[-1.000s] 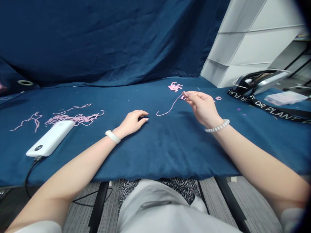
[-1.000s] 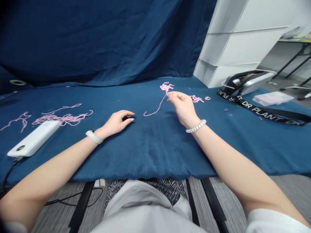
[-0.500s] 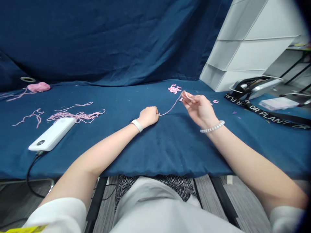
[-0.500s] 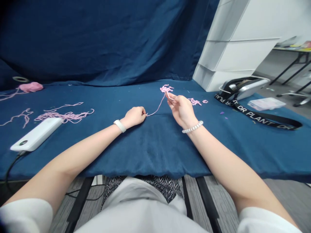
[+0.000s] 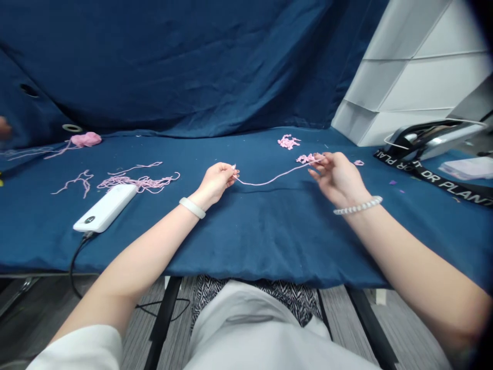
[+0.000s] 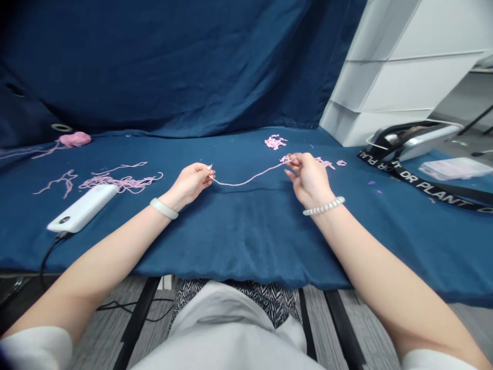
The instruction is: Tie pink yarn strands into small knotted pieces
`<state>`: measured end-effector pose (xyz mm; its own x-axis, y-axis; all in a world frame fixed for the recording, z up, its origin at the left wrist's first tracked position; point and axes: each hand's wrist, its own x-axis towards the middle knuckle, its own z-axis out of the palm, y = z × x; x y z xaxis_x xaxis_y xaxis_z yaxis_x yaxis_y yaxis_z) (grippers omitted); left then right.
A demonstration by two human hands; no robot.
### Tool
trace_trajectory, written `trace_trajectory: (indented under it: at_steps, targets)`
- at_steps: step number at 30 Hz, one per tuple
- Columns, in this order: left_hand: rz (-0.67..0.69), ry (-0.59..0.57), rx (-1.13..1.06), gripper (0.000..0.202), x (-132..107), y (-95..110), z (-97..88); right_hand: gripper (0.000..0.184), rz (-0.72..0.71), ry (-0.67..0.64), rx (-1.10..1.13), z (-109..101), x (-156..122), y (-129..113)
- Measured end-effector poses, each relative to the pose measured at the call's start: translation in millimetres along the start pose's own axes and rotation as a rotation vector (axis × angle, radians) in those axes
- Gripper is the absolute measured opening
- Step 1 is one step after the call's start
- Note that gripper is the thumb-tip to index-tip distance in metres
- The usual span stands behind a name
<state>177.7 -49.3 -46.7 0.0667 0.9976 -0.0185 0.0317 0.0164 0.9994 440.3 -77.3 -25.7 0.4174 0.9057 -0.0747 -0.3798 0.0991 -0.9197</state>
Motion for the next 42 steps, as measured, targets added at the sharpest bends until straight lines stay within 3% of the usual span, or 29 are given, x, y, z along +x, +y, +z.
trace_trajectory:
  at_steps: [2, 6, 12, 16, 23, 30, 37, 42]
  targets:
    - [-0.027, 0.003, -0.12, 0.007, -3.0, 4.7, -2.8, 0.015, 0.034, -0.045, 0.092, 0.1, -3.5, -4.4]
    - [-0.114, -0.02, -0.402, 0.021, -5.3, 8.1, -4.6, 0.017, 0.001, -0.184, 0.272, -5.4, -2.3, -14.2]
    - [-0.163, -0.044, -0.463, 0.009, -13.2, 13.9, -6.6, 0.023, 0.023, -0.266, 0.451, -9.7, -3.8, -21.6]
    - [-0.088, -0.042, -0.522, 0.009, -12.5, 22.1, -14.5, 0.021, 0.131, -0.326, 0.449, -4.9, -11.0, -19.0]
    - [0.075, -0.013, -0.732, 0.005, -4.6, 32.4, -30.8, 0.025, 0.123, -0.499, 0.314, -1.7, -18.2, -8.3]
    - [0.127, -0.06, -0.789, 0.01, -11.1, 37.1, -27.1, 0.014, 0.159, -0.543, 0.229, -0.7, -20.3, 2.0]
    - [0.044, -0.259, -0.698, 0.01, -28.4, 37.9, -14.7, 0.025, 0.117, -0.555, 0.152, -1.6, -17.8, 13.2]
    - [0.041, -0.339, -0.565, 0.015, -32.3, 27.9, -6.2, 0.05, 0.16, -0.595, 0.107, -1.1, -18.5, 22.9]
